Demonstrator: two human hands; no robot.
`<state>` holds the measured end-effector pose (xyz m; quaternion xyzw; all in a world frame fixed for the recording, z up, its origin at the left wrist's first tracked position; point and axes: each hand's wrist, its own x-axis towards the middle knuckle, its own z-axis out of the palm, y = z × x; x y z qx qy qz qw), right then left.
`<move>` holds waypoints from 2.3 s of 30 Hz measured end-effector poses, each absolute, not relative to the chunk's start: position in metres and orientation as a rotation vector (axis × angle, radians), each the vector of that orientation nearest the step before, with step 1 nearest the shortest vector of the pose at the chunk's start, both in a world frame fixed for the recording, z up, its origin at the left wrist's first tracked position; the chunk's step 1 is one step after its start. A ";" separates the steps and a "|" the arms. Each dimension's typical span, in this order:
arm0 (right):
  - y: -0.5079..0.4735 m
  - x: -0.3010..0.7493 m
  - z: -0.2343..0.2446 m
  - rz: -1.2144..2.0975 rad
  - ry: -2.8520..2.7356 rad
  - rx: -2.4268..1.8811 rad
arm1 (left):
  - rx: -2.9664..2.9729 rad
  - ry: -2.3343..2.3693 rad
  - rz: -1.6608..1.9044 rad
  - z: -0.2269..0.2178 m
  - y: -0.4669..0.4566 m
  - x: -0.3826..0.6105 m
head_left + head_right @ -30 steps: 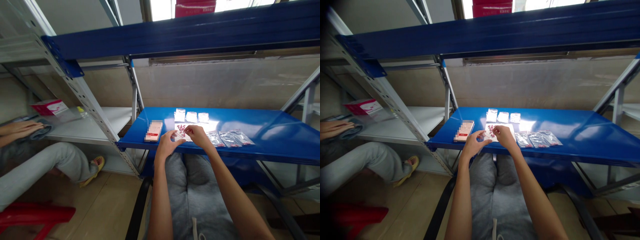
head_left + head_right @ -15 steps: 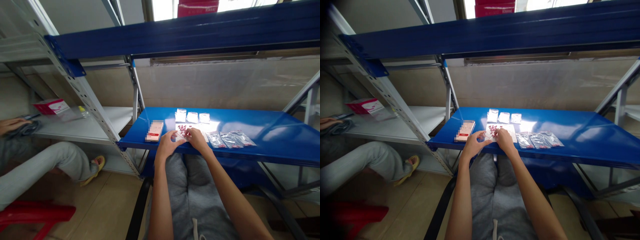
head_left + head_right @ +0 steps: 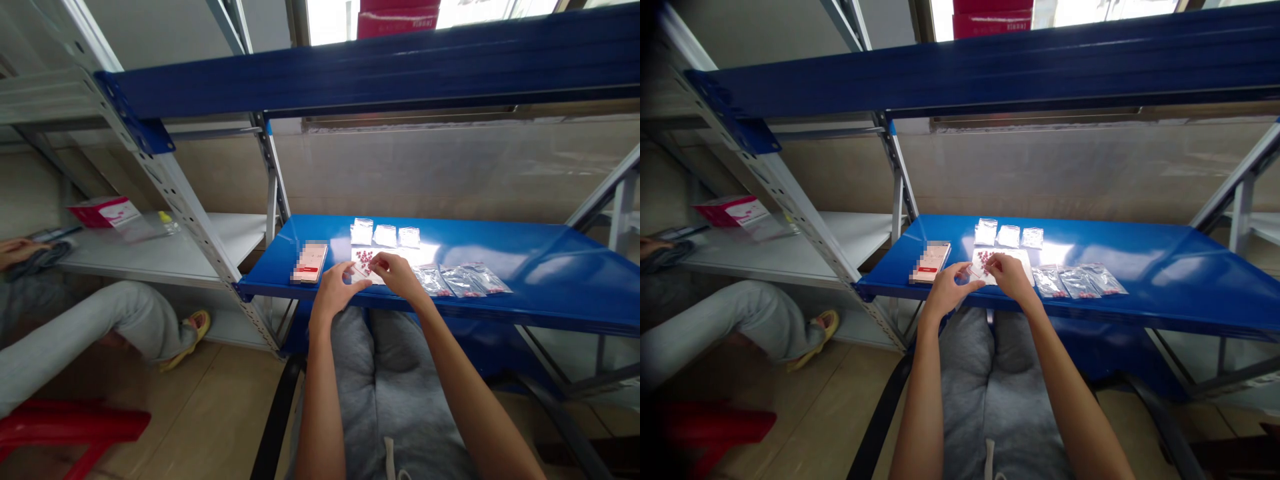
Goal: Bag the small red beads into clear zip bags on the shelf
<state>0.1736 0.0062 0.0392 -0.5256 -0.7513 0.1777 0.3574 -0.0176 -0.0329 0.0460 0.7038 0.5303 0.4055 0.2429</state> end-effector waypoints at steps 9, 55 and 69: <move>0.005 0.169 0.045 0.413 -1.966 -1.333 | 1.922 1.435 1.110 0.045 -0.033 -0.017; -0.036 0.169 0.072 0.886 -1.923 -1.042 | 1.754 1.333 1.172 0.055 -0.036 -0.017; -0.051 0.186 0.077 0.829 -1.704 -1.067 | 1.660 1.182 1.272 0.065 -0.040 -0.011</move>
